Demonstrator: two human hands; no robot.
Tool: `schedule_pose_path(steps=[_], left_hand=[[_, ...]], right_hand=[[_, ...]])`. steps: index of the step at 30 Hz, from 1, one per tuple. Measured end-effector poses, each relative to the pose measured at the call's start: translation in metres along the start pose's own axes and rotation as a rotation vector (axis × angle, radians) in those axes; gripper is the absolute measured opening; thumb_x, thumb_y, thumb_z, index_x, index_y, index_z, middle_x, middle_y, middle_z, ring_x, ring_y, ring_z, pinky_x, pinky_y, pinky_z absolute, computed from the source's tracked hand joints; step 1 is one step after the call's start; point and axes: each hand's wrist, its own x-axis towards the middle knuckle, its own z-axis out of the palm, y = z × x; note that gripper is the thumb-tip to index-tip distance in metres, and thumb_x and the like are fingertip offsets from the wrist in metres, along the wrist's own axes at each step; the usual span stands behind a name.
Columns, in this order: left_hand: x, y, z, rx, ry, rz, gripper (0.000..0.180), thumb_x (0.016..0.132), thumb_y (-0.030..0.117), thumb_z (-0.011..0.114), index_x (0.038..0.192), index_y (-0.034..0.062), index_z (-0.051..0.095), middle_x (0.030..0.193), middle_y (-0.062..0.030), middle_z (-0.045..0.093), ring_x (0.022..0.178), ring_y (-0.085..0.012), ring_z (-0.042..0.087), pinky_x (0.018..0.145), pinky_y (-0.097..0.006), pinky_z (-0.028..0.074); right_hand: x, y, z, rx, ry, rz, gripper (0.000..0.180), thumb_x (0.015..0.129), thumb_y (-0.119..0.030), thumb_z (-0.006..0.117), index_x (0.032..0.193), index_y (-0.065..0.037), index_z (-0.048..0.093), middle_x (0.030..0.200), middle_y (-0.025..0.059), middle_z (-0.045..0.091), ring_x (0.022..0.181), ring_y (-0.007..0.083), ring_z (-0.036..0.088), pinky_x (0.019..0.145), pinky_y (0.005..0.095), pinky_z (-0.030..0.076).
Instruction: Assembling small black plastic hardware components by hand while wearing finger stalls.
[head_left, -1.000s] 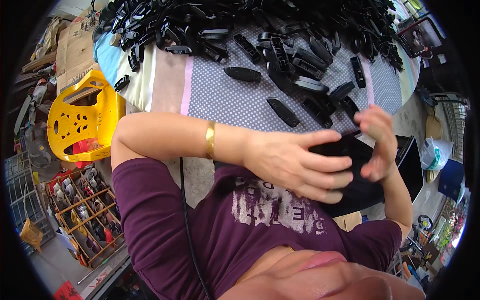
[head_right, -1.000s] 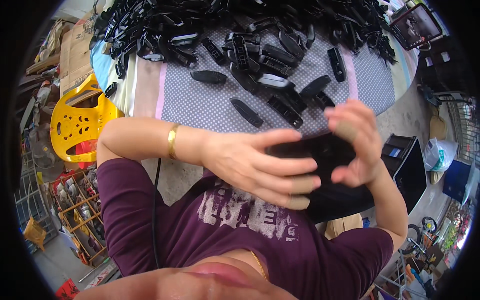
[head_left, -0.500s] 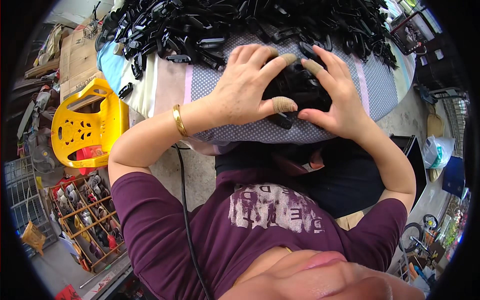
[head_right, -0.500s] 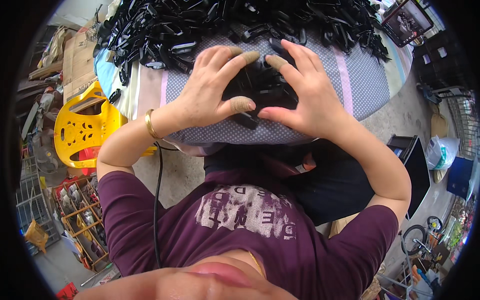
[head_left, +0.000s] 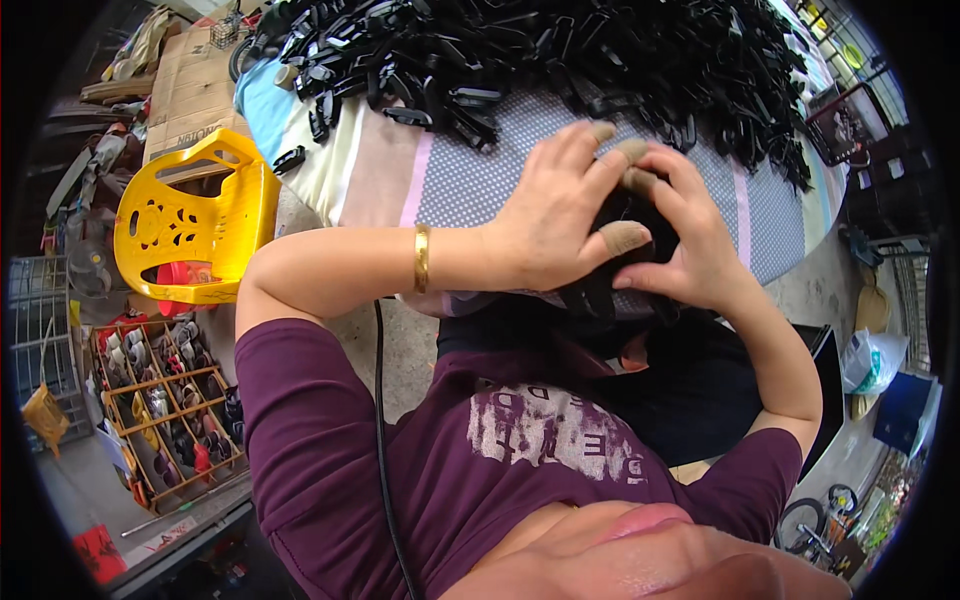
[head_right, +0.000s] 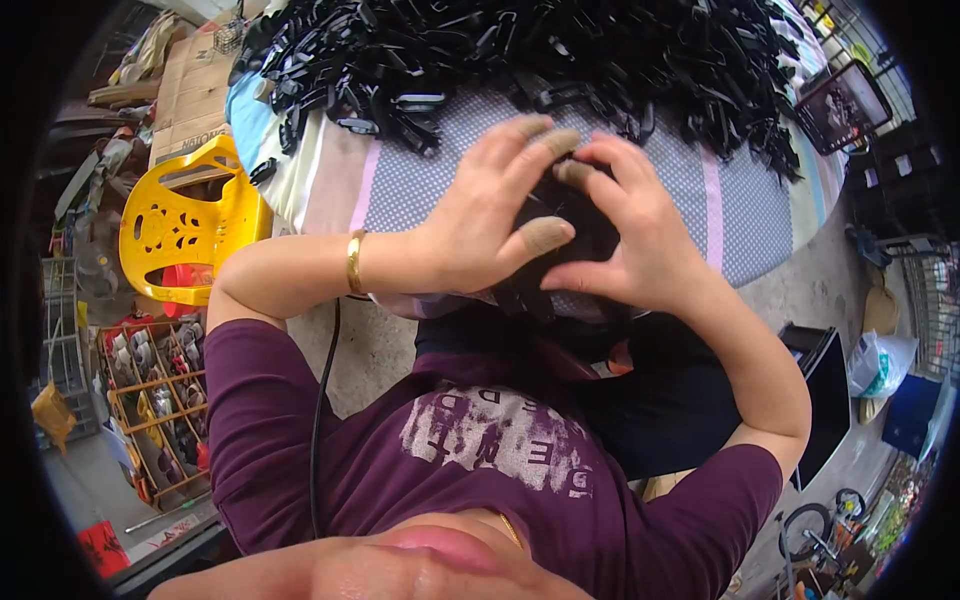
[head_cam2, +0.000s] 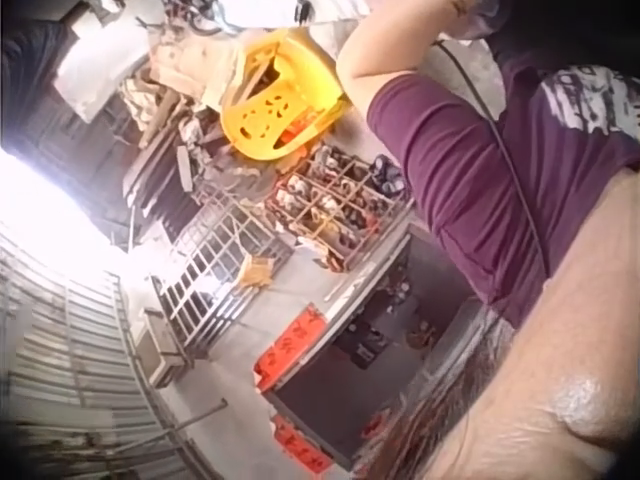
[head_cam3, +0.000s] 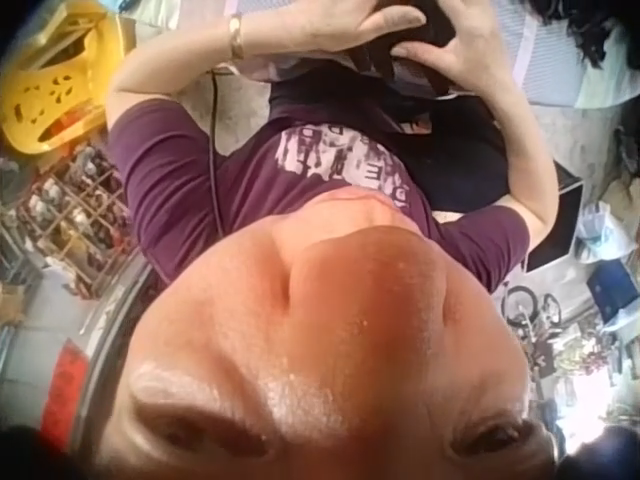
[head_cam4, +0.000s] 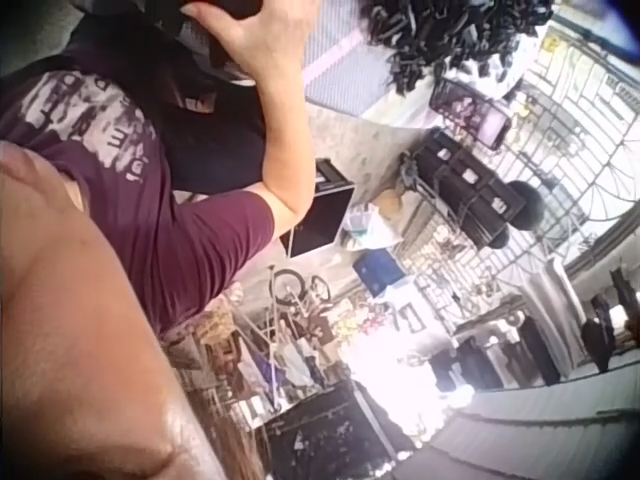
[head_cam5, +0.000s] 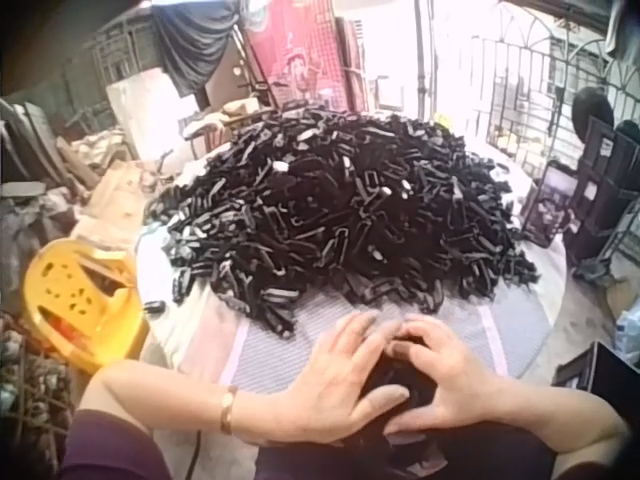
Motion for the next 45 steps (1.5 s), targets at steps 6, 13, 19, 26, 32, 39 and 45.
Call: schedule_pose_path(steps=[6, 13, 19, 26, 32, 39, 45], left_hand=[[0.001, 0.029, 0.009, -0.28, -0.1, -0.023, 0.069, 0.078, 0.032, 0.066, 0.132, -0.0003, 0.039, 0.121, -0.0212, 0.049, 0.113, -0.0388, 0.046, 0.101, -0.048, 0.032], [0.006, 0.061, 0.042, -0.584, -0.093, 0.213, 0.067, 0.075, 0.037, 0.068, 0.125, 0.0013, 0.042, 0.126, -0.0219, 0.04, 0.115, -0.0406, 0.04, 0.1, -0.048, 0.035], [0.006, 0.069, 0.052, -0.71, -0.2, 0.57, 0.075, 0.072, 0.053, 0.066, 0.129, 0.0099, 0.043, 0.135, -0.0179, 0.035, 0.122, -0.0381, 0.037, 0.091, -0.051, 0.036], [0.004, -0.008, -0.049, 0.104, 0.019, 0.345, 0.057, 0.074, 0.049, 0.067, 0.119, 0.0145, 0.058, 0.136, -0.013, 0.043, 0.125, -0.0318, 0.039, 0.099, -0.051, 0.027], [-0.094, -0.134, -0.155, 0.868, 0.288, -0.492, 0.068, 0.085, 0.063, 0.048, 0.128, 0.0105, 0.051, 0.131, -0.0222, 0.045, 0.128, -0.0388, 0.034, 0.103, -0.054, 0.026], [-0.066, -0.183, -0.142, 0.463, 0.142, -0.664, 0.078, 0.082, 0.066, 0.05, 0.14, 0.015, 0.039, 0.138, -0.0334, 0.033, 0.13, -0.0453, 0.032, 0.108, -0.046, 0.027], [0.01, -0.178, -0.102, 0.248, 0.409, -0.434, 0.076, 0.078, 0.059, 0.061, 0.132, 0.0079, 0.048, 0.126, -0.0319, 0.045, 0.113, -0.0445, 0.048, 0.097, -0.044, 0.041]], right_hand=[[-0.026, -0.009, -0.011, 0.064, -0.01, -0.02, 0.072, 0.055, -0.04, 0.084, 0.109, 0.0, 0.058, 0.12, 0.0216, 0.048, 0.111, 0.0407, 0.048, 0.094, 0.0475, 0.04], [-0.09, -0.016, -0.02, -0.012, 0.056, -0.066, 0.07, 0.058, -0.032, 0.081, 0.117, -0.006, 0.053, 0.117, 0.0168, 0.051, 0.108, 0.0421, 0.052, 0.09, 0.0517, 0.042], [-0.098, -0.023, -0.031, -0.006, 0.133, -0.164, 0.024, 0.063, -0.018, 0.07, 0.081, -0.004, 0.062, 0.08, 0.0101, 0.061, 0.078, 0.0321, 0.059, 0.076, 0.046, 0.046], [-0.062, -0.027, -0.029, -0.126, 0.172, -0.085, 0.017, 0.069, -0.015, 0.07, 0.072, -0.003, 0.06, 0.08, 0.0093, 0.062, 0.074, 0.03, 0.06, 0.066, 0.0379, 0.05], [0.052, -0.05, 0.007, -0.343, -0.016, -0.346, 0.047, 0.074, -0.027, 0.072, 0.114, -0.006, 0.06, 0.132, 0.0127, 0.05, 0.126, 0.0346, 0.041, 0.104, 0.0503, 0.033], [0.191, -0.014, 0.095, -0.518, 0.017, -0.401, 0.05, 0.078, -0.041, 0.067, 0.123, -0.021, 0.057, 0.143, 0.0029, 0.04, 0.139, 0.0229, 0.023, 0.109, 0.062, 0.013], [0.201, 0.023, 0.065, -0.711, 0.156, -0.382, 0.036, 0.073, -0.03, 0.069, 0.108, -0.023, 0.065, 0.134, 0.0016, 0.046, 0.135, 0.0227, 0.031, 0.106, 0.0624, 0.02]])
